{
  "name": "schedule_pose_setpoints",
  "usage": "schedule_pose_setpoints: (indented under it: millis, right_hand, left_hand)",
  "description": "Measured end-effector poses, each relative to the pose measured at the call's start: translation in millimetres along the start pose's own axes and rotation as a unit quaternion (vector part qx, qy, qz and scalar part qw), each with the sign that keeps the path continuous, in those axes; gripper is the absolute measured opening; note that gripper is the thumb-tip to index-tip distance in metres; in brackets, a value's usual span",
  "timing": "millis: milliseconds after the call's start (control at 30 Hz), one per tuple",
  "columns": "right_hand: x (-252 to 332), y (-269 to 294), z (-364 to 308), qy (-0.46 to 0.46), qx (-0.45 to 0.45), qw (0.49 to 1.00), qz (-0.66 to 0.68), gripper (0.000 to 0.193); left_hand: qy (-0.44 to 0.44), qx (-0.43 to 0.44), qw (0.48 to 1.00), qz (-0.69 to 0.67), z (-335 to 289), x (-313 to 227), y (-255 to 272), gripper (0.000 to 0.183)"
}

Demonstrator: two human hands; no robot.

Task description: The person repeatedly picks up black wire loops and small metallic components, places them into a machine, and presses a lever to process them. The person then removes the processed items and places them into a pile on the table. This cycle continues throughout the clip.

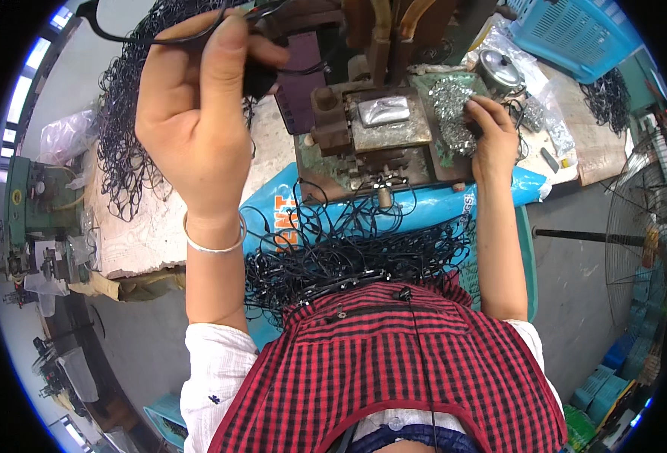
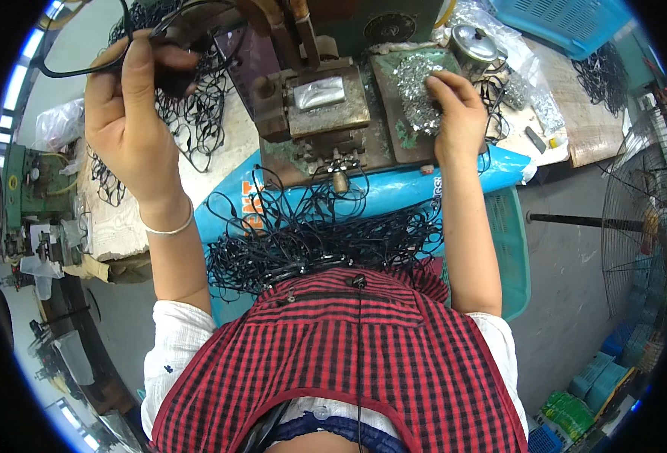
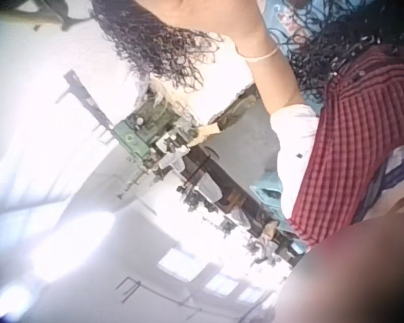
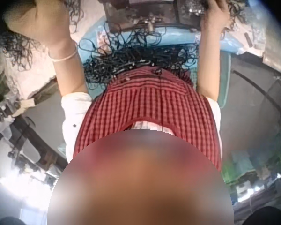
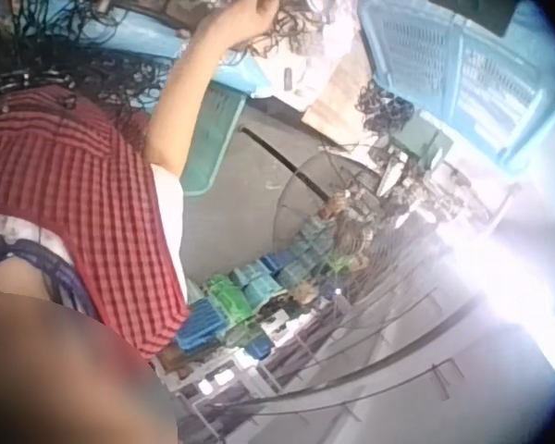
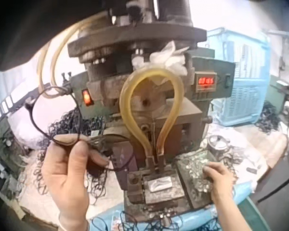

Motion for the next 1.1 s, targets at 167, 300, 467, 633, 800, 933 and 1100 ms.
schedule_pose_setpoints:
  millis: [167, 300, 467, 633, 800, 933, 1100]
  right_hand:
    - [64.8, -70.7, -59.6, 0.157, 0.143, 0.974, -0.073, 0.013]
    - [69.3, -104.5, -76.5, 0.172, 0.138, 0.974, -0.06, 0.021]
    - [68.8, -108.6, -76.9, 0.04, 0.186, 0.98, 0.058, 0.049]
    - [73.9, -112.1, -80.1, 0.013, 0.196, 0.976, 0.089, 0.047]
    - [74.5, -109.9, -80.5, -0.005, 0.187, 0.979, 0.084, 0.049]
    - [104.6, -96.9, -94.9, 0.092, 0.222, 0.968, -0.073, 0.06]
    - [64.1, -12.6, -42.0, 0.296, 0.025, 0.746, -0.597, 0.018]
  left_hand:
    - [0.111, -0.02, 0.993, -0.03, -25.1, 9.2, 1.3, 0.016]
    - [0.112, -0.05, 0.989, -0.079, -43.8, 10.9, 12.0, 0.015]
    - [0.03, -0.021, 0.999, -0.017, -5.0, -5.8, -4.2, 0.016]
    - [0.044, -0.017, 0.999, -0.02, 0.1, -3.5, -2.0, 0.016]
    - [0.101, -0.007, 0.993, -0.057, 1.9, -6.7, -4.4, 0.016]
    - [0.212, 0.063, 0.961, -0.165, -14.0, -31.5, 1.3, 0.018]
    - [0.602, 0.294, 0.676, -0.308, -63.2, -37.8, -29.5, 0.03]
Point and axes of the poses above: each hand's wrist, its own z-axis towards the middle knuckle, its own y-axis out of the back of the hand, x = y × z, the point moved 3 cm from there along z, towards the middle knuckle, and after that the axes turned 3 degrees about -x, right-handed, at the moved point
